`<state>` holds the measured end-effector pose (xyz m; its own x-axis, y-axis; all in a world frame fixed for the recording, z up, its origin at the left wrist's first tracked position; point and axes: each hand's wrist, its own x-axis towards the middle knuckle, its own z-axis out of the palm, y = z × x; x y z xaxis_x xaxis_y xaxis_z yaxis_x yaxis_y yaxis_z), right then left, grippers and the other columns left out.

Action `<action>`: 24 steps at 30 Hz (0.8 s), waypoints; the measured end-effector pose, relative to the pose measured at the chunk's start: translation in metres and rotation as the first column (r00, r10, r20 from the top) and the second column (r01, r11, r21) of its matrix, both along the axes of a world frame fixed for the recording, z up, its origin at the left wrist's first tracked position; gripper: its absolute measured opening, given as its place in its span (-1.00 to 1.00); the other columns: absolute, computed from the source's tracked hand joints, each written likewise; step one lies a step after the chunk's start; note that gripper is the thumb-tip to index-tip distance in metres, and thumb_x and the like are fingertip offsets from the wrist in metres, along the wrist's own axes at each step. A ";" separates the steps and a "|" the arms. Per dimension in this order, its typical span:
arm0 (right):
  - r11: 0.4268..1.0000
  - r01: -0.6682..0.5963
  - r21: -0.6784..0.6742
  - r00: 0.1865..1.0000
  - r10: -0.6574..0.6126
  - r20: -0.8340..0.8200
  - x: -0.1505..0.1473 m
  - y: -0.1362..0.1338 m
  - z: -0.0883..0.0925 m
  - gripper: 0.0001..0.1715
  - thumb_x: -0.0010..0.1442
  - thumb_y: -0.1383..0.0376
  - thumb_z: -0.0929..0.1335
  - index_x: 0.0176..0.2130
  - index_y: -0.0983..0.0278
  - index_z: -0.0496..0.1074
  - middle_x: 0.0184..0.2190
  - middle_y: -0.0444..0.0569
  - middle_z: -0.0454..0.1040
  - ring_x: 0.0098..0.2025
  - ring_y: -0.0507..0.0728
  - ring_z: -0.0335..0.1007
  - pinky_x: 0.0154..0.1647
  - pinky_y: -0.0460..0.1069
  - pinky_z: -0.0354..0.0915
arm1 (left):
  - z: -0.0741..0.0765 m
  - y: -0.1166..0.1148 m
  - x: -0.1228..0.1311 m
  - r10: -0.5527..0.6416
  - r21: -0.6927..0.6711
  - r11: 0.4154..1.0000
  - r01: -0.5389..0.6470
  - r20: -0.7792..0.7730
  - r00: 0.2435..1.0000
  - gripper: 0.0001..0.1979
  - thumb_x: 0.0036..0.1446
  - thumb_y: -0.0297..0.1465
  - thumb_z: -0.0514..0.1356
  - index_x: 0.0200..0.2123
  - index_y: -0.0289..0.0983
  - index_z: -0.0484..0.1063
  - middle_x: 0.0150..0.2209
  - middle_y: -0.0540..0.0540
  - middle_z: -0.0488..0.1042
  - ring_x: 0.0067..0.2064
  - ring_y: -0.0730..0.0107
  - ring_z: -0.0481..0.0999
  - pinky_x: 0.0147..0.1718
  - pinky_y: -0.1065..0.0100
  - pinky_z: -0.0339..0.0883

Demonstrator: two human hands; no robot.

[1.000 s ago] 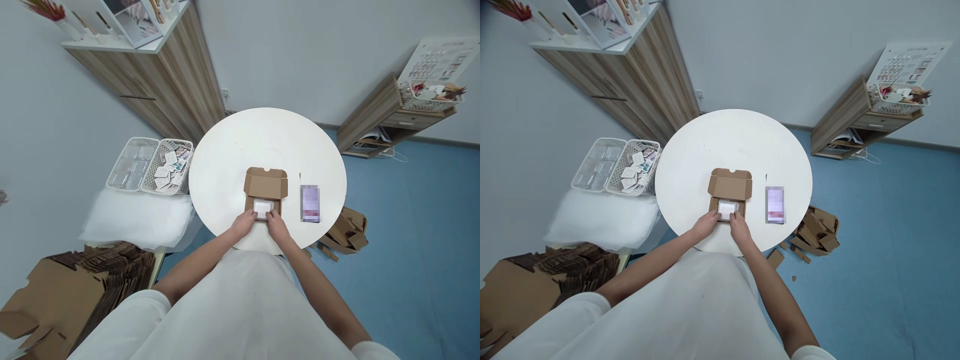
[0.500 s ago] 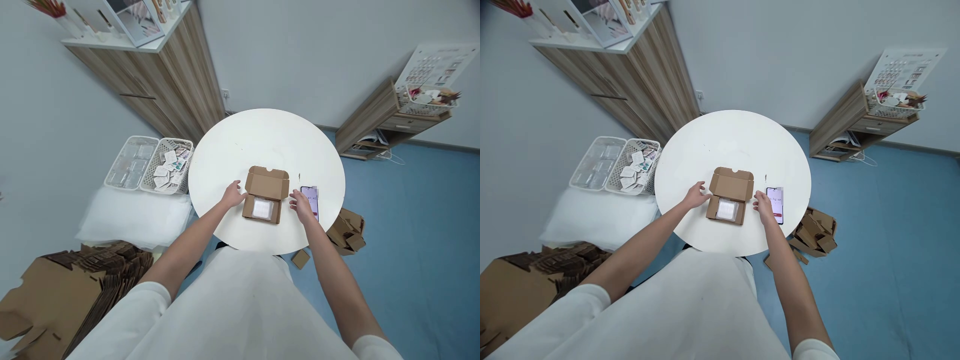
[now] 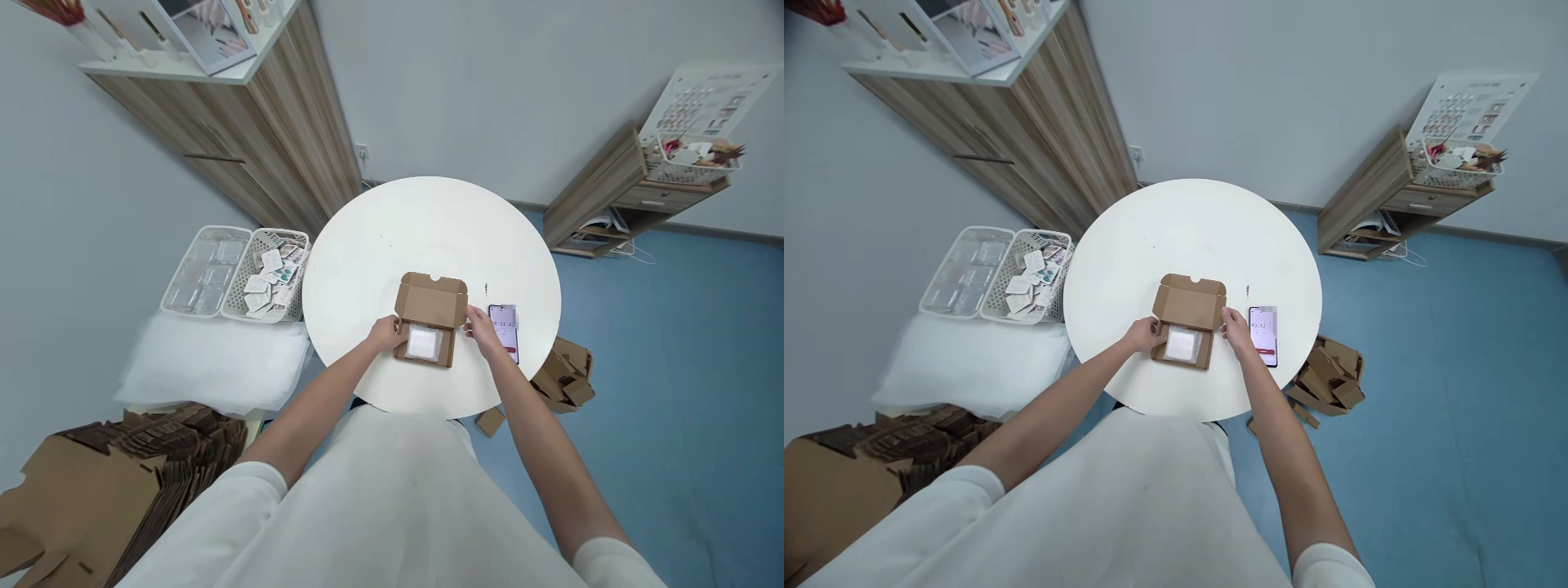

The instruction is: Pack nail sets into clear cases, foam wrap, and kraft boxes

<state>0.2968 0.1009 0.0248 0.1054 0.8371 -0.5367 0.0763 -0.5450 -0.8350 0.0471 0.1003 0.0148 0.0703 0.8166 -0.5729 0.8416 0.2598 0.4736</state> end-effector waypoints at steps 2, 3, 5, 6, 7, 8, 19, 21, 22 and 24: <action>1.000 -0.009 -0.002 1.000 0.009 -0.017 0.001 0.004 0.001 -0.46 0.01 -0.09 0.23 -0.16 0.20 0.36 -0.12 -0.05 0.35 -0.54 -0.08 0.22 -0.56 -0.14 0.22 | 0.006 0.007 -0.007 0.086 -0.056 0.995 -0.080 0.124 0.989 -0.60 -0.13 -0.20 0.18 -0.19 -0.24 0.32 -0.16 -0.12 0.44 -0.15 0.25 0.43 -0.29 0.39 0.27; 1.000 -0.014 -0.003 1.000 0.014 -0.027 0.001 0.006 0.002 -0.46 0.02 -0.10 0.22 -0.17 0.20 0.37 -0.11 -0.05 0.35 -0.56 -0.09 0.21 -0.56 -0.14 0.22 | 0.010 0.011 -0.011 0.151 -0.086 0.987 -0.137 0.196 0.969 -0.60 -0.08 -0.18 0.14 -0.17 -0.24 0.31 -0.13 -0.12 0.42 -0.15 0.27 0.43 -0.30 0.40 0.27; 1.000 -0.023 -0.013 0.998 0.022 -0.051 0.002 0.011 0.003 -0.44 0.04 -0.11 0.19 -0.17 0.20 0.38 -0.10 -0.04 0.36 -0.61 -0.11 0.17 -0.57 -0.12 0.22 | 0.016 0.021 -0.016 0.288 -0.137 0.957 -0.256 0.332 0.898 -0.61 0.02 -0.13 0.03 -0.14 -0.23 0.30 -0.07 -0.13 0.39 -0.14 0.29 0.42 -0.32 0.39 0.29; 0.999 -0.026 -0.023 0.998 0.024 -0.064 0.002 0.014 0.003 -0.43 0.05 -0.12 0.17 -0.16 0.20 0.38 -0.10 -0.04 0.36 -0.63 -0.11 0.15 -0.58 -0.12 0.21 | 0.019 0.027 -0.018 0.338 -0.153 0.941 -0.302 0.384 0.859 -0.58 0.04 -0.09 -0.01 -0.14 -0.24 0.30 -0.05 -0.15 0.37 -0.14 0.29 0.42 -0.33 0.38 0.29; 0.999 -0.029 -0.036 0.997 0.026 -0.079 0.002 0.016 0.004 -0.42 0.06 -0.13 0.16 -0.16 0.20 0.38 -0.11 -0.03 0.37 -0.65 -0.12 0.13 -0.59 -0.11 0.21 | 0.022 0.032 -0.019 0.366 -0.165 0.931 -0.327 0.425 0.828 -0.54 0.06 -0.05 -0.05 -0.13 -0.24 0.30 -0.04 -0.16 0.36 -0.14 0.28 0.42 -0.34 0.36 0.29; 0.998 -0.032 -0.052 0.995 0.027 -0.092 0.002 0.019 0.004 -0.40 0.06 -0.13 0.15 -0.15 0.20 0.38 -0.12 -0.03 0.38 -0.67 -0.12 0.11 -0.61 -0.11 0.20 | 0.024 0.036 -0.018 0.376 -0.174 0.927 -0.333 0.455 0.807 -0.50 0.06 -0.01 -0.08 -0.13 -0.25 0.31 -0.04 -0.17 0.36 -0.15 0.28 0.42 -0.34 0.35 0.29; 0.995 -0.098 -0.010 0.976 0.094 -0.198 0.001 0.032 0.017 -0.36 0.06 -0.18 0.11 -0.23 0.19 0.43 -0.13 -0.06 0.36 -0.69 -0.12 0.04 -0.60 -0.09 0.23 | 0.033 0.049 -0.002 0.404 -0.239 0.914 -0.327 0.601 0.690 -0.24 0.06 0.11 -0.25 0.03 -0.36 0.23 -0.12 -0.23 0.35 -0.17 0.27 0.39 -0.30 0.33 0.29; 0.994 -0.104 0.023 0.967 0.107 -0.230 0.001 0.032 0.020 -0.36 0.07 -0.17 0.10 -0.18 0.17 0.42 -0.14 -0.06 0.33 -0.66 -0.11 0.09 -0.58 -0.09 0.25 | 0.035 0.050 -0.001 0.412 -0.250 0.910 -0.330 0.637 0.652 -0.21 0.06 0.12 -0.29 0.08 -0.36 0.18 -0.12 -0.24 0.34 -0.16 0.27 0.38 -0.28 0.33 0.30; 0.994 -0.101 0.039 0.964 0.108 -0.244 0.001 0.032 0.020 -0.35 0.08 -0.17 0.09 -0.15 0.16 0.41 -0.15 -0.06 0.32 -0.64 -0.11 0.12 -0.56 -0.09 0.26 | 0.036 0.049 -0.001 0.411 -0.255 0.910 -0.327 0.655 0.634 -0.20 0.05 0.12 -0.31 0.10 -0.35 0.15 -0.12 -0.24 0.33 -0.16 0.27 0.38 -0.27 0.32 0.31; 0.994 -0.090 0.063 0.961 0.103 -0.255 0.001 0.030 0.020 -0.34 0.09 -0.17 0.07 -0.09 0.14 0.37 -0.17 -0.06 0.30 -0.58 -0.08 0.19 -0.49 -0.09 0.30 | 0.039 0.046 -0.002 0.398 -0.261 0.916 -0.305 0.692 0.603 -0.20 0.05 0.13 -0.35 0.14 -0.30 0.10 -0.13 -0.21 0.33 -0.15 0.28 0.38 -0.24 0.32 0.31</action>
<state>0.2975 0.1309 0.0448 -0.1136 0.8632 -0.4920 -0.0948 -0.5024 -0.8594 0.0452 0.1465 0.0537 0.2157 0.8068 -0.5501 0.0790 0.5471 0.8333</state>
